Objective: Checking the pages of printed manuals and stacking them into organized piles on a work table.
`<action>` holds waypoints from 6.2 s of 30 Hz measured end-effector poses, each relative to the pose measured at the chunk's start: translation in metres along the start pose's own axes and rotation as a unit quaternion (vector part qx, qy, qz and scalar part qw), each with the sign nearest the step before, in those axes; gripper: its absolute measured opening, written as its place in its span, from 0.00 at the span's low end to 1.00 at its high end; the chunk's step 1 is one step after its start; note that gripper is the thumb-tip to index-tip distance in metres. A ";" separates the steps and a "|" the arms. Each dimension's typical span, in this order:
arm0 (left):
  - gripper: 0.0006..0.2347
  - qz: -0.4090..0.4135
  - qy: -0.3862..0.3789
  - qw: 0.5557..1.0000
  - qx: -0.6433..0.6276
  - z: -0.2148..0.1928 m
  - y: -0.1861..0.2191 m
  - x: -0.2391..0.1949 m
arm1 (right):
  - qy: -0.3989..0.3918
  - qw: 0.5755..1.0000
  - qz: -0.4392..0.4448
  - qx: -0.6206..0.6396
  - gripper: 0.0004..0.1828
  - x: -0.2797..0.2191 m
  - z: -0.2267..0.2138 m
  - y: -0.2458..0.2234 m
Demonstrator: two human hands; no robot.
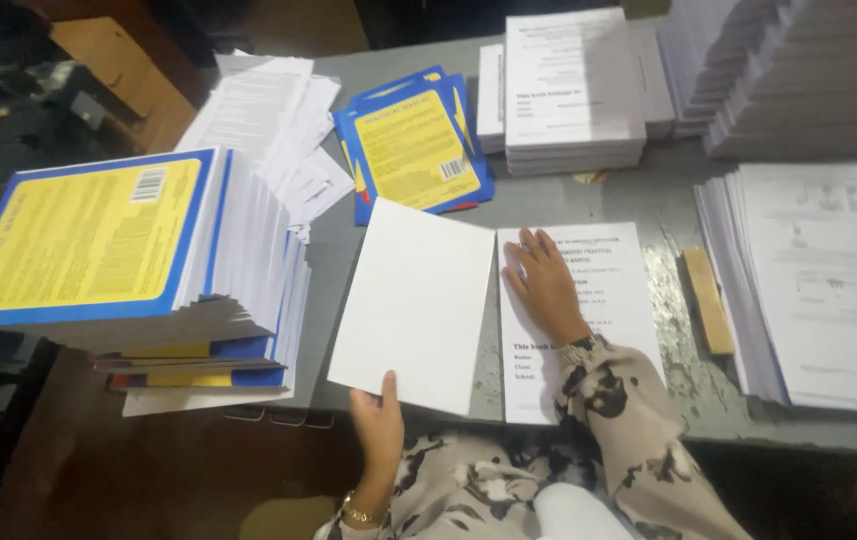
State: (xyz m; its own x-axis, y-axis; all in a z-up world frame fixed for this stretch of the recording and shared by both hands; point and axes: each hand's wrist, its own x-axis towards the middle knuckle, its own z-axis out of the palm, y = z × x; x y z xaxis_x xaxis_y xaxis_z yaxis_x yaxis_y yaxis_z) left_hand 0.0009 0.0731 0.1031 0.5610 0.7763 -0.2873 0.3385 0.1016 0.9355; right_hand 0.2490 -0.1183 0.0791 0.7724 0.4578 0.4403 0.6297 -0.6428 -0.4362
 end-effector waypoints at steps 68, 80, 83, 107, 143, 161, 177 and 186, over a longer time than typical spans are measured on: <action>0.24 0.028 -0.575 0.817 0.047 0.116 0.106 -0.058 | -0.045 0.982 0.155 0.101 0.20 -0.134 -0.241 -0.145; 0.35 -0.108 -0.629 0.764 -0.094 0.146 0.077 0.070 | -0.145 0.943 -0.259 -0.153 0.42 -0.170 -0.065 -0.104; 0.38 -0.137 -0.642 0.740 -0.147 0.169 0.075 0.107 | -0.211 0.944 -0.211 -0.140 0.55 -0.167 -0.048 -0.091; 0.25 0.441 -0.284 0.769 0.365 0.176 0.110 0.163 | -0.113 0.975 -0.147 -0.124 0.43 -0.201 -0.016 -0.083; 0.10 0.083 -0.470 0.874 -0.089 0.088 0.024 -0.008 | -0.012 0.996 -0.016 -0.081 0.68 -0.174 -0.046 -0.135; 0.18 0.482 -0.424 0.694 0.326 0.089 0.028 -0.030 | 0.454 0.799 0.390 0.043 0.15 -0.231 -0.144 0.045; 0.14 0.548 -0.391 0.709 0.212 0.096 -0.010 -0.015 | 0.228 0.947 -0.215 -0.066 0.19 0.116 -0.046 -0.104; 0.08 0.593 -0.366 0.698 0.162 0.098 -0.005 -0.008 | -0.197 0.963 -0.184 -0.020 0.23 0.179 0.142 -0.051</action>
State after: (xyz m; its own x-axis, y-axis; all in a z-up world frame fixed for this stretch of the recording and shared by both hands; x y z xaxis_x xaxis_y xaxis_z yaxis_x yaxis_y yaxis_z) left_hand 0.0690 0.0050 0.0809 0.7878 -0.3441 0.5108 -0.6060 -0.5808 0.5434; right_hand 0.3668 0.0831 0.0687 0.4737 0.8516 0.2245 0.8694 -0.4116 -0.2733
